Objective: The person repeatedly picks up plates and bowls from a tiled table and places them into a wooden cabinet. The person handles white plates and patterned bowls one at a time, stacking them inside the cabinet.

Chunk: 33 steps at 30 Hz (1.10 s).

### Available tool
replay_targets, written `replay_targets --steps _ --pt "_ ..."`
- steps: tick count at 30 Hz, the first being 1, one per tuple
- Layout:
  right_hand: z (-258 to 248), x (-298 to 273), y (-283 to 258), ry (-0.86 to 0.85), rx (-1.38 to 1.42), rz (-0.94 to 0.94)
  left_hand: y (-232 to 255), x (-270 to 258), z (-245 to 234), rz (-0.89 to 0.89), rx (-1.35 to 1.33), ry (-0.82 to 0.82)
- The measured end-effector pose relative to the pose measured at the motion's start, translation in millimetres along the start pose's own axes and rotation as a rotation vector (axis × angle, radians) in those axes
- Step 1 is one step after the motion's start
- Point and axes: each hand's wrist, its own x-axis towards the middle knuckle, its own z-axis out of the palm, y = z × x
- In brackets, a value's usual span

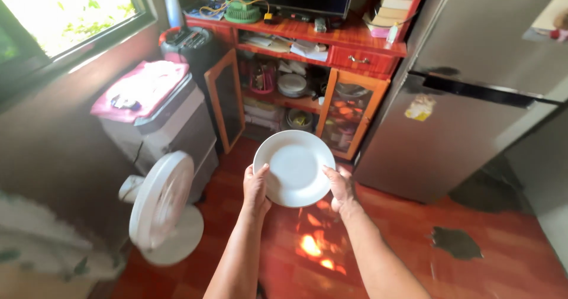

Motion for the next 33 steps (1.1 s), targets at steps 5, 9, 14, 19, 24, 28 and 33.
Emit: replay_targets --steps 5,9,14,19,24,28,33 --pt "38.4 108.4 22.9 0.051 -0.102 0.009 20.1 122.0 3.1 -0.002 0.074 -0.009" --pt "76.6 190.6 22.4 0.071 -0.345 -0.029 46.9 220.1 10.6 0.010 0.229 -0.066" --pt "108.5 271.1 17.5 0.112 -0.368 -0.016 74.5 307.9 40.0 -0.109 0.373 -0.066" --pt "120.5 363.6 29.7 0.134 -0.369 0.006 69.9 409.2 55.5 -0.093 0.482 -0.092" --pt "125.4 442.0 34.6 0.117 -0.298 0.090 61.0 497.3 73.5 0.004 0.590 -0.093" --pt "126.5 516.6 44.3 0.078 -0.286 0.031 47.1 560.5 83.9 -0.026 0.590 -0.083" --pt "137.1 576.5 50.1 0.154 -0.273 0.225 27.7 626.3 88.0 -0.128 0.575 -0.042"
